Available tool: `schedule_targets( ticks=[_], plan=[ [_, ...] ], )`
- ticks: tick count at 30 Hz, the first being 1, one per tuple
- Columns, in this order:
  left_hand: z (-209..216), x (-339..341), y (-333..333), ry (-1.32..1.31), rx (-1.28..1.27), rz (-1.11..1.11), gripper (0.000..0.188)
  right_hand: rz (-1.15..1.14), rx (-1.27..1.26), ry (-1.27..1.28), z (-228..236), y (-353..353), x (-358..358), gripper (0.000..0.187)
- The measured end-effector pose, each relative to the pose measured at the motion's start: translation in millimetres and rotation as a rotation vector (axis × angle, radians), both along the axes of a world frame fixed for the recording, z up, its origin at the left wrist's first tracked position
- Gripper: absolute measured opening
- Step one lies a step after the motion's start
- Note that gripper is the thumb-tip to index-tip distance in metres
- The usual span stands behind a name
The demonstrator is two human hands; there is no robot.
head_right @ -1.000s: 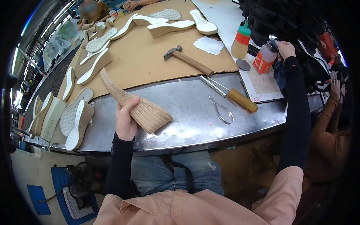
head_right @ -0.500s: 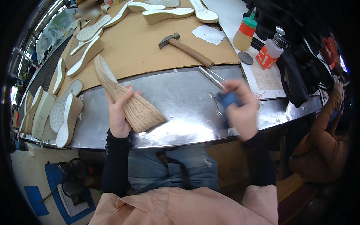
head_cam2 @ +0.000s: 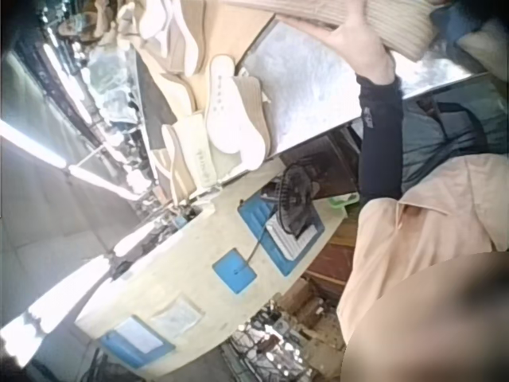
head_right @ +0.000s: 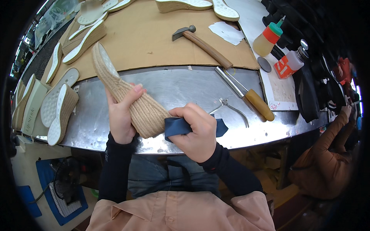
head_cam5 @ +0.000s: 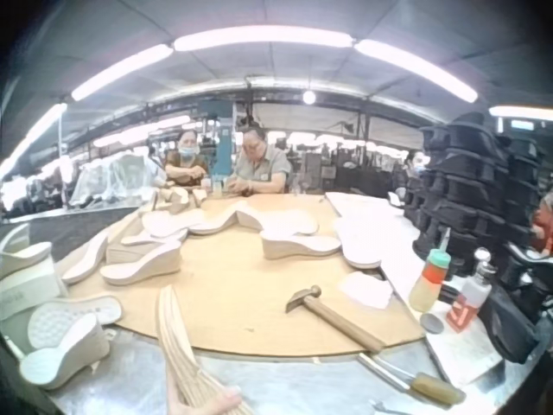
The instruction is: The person holds a woven wedge heel and rubs its surface with a small blue block, repeatedly smoothing the textured material. The wedge is rotated and repositioned to treat different areas while other shoe parts and tools remain on the table.
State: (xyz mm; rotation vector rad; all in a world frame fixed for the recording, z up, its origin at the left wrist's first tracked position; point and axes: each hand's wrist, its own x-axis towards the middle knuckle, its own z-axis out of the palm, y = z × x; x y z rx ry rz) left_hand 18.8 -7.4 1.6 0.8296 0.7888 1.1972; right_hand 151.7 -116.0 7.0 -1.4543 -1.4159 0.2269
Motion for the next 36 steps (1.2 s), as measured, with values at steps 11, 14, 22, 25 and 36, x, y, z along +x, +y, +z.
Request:
schedule_targets(
  ticks=[11, 14, 22, 25, 36],
  plan=[
    [4, -1, -5, 0.093, 0.091, 0.021, 0.106, 0.005, -0.064, 0.067, 2, 2, -1, 0.018],
    [4, -2, -7, 0.089, 0.071, 0.009, 0.105, 0.014, -0.081, 0.056, 1, 1, 0, 0.019],
    [3, -2, -7, 0.142, 0.144, 0.031, 0.106, 0.009, -0.101, 0.004, 2, -1, 3, 0.023],
    [3, -2, -7, 0.137, 0.15, 0.03, 0.106, 0.041, -0.052, 0.041, 2, -2, 3, 0.024],
    [0, -1, -5, 0.179, 0.181, 0.036, 0.105, 0.05, -0.079, 0.028, 3, -2, 7, 0.022]
  ],
)
